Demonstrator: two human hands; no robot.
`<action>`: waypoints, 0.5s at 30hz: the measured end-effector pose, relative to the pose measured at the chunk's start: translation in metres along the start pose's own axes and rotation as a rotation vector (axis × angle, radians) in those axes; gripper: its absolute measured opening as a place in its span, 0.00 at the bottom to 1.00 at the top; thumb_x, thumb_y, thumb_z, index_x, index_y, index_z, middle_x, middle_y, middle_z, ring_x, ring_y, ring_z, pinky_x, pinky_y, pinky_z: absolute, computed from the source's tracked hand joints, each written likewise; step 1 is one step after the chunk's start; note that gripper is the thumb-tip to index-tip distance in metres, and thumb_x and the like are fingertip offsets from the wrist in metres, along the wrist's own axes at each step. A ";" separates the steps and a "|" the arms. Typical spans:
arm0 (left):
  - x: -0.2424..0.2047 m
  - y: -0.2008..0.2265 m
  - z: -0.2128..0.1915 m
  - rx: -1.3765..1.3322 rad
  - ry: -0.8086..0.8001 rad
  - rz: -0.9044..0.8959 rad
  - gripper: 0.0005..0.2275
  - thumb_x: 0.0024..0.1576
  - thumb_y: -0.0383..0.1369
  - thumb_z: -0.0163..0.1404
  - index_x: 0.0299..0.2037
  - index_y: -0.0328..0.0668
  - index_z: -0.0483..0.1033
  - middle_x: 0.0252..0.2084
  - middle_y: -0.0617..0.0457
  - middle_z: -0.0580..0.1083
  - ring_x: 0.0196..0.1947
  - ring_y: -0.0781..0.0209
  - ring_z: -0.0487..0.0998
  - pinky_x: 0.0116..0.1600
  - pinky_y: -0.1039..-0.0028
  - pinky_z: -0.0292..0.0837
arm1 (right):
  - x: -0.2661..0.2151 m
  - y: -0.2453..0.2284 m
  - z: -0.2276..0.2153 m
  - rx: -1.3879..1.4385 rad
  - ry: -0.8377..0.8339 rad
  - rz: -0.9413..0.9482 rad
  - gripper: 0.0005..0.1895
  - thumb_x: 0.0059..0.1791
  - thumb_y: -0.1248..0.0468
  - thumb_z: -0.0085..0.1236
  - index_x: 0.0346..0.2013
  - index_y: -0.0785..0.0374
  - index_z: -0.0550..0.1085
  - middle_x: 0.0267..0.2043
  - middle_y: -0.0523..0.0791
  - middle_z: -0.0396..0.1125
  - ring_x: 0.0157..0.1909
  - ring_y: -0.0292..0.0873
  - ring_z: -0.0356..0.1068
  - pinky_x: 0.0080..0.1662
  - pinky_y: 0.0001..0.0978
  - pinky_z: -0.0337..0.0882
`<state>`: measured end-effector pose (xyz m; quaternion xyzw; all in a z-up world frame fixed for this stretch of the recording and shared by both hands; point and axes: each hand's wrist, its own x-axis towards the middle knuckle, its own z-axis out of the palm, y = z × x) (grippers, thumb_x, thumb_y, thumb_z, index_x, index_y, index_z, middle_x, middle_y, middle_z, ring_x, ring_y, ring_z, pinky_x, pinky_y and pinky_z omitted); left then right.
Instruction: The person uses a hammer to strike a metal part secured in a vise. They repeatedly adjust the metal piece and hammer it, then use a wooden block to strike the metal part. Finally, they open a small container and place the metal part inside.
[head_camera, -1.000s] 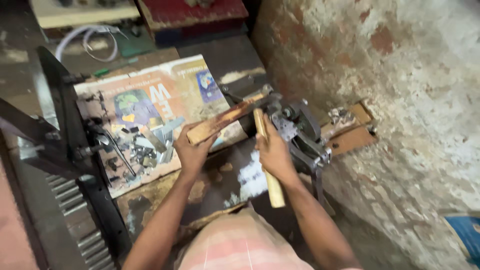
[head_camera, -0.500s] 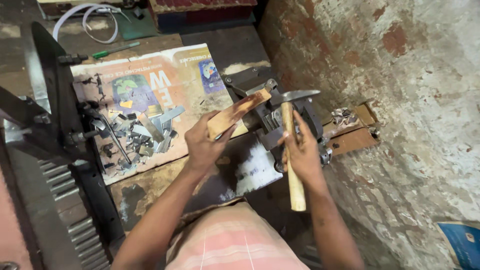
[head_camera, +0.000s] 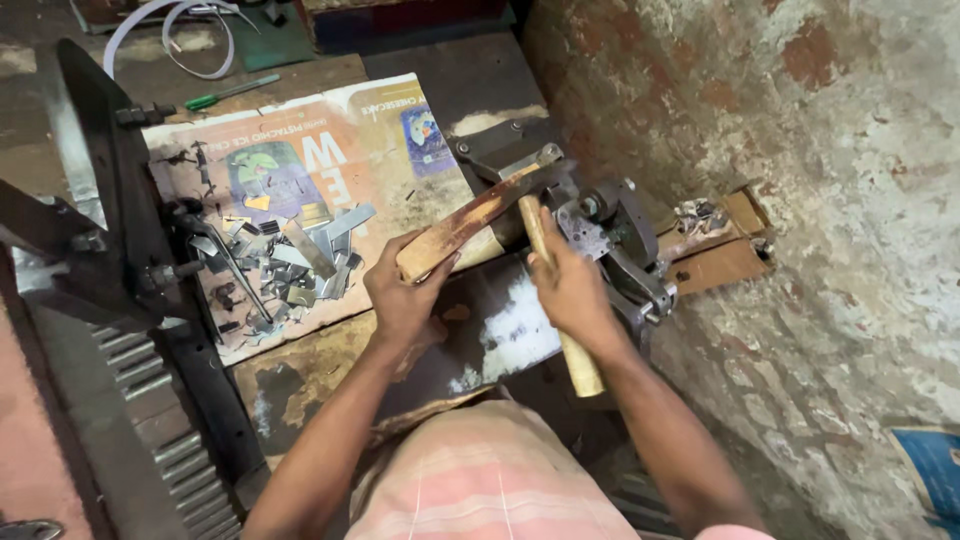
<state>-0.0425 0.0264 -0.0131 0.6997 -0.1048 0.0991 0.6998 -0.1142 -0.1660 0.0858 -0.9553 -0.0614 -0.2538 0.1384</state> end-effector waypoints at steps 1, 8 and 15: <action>0.001 -0.003 -0.002 0.017 0.003 0.012 0.21 0.51 0.31 0.68 0.53 0.33 0.76 0.43 0.45 0.81 0.44 0.62 0.84 0.51 0.73 0.79 | -0.004 0.000 -0.003 0.084 -0.045 0.100 0.34 0.58 0.64 0.54 0.78 0.54 0.54 0.49 0.57 0.73 0.45 0.53 0.76 0.43 0.36 0.79; 0.006 -0.024 -0.001 0.038 0.038 0.113 0.20 0.51 0.30 0.68 0.51 0.33 0.76 0.47 0.41 0.81 0.47 0.55 0.84 0.63 0.65 0.72 | -0.004 -0.012 -0.003 0.342 0.229 0.352 0.35 0.57 0.64 0.47 0.78 0.59 0.48 0.43 0.52 0.77 0.38 0.48 0.80 0.44 0.39 0.81; 0.008 -0.035 -0.004 0.090 0.039 0.137 0.19 0.49 0.31 0.70 0.47 0.34 0.76 0.49 0.38 0.80 0.57 0.47 0.81 0.79 0.52 0.50 | 0.000 -0.018 0.005 0.378 -0.220 0.711 0.35 0.55 0.61 0.51 0.77 0.49 0.54 0.29 0.50 0.75 0.25 0.44 0.74 0.32 0.42 0.75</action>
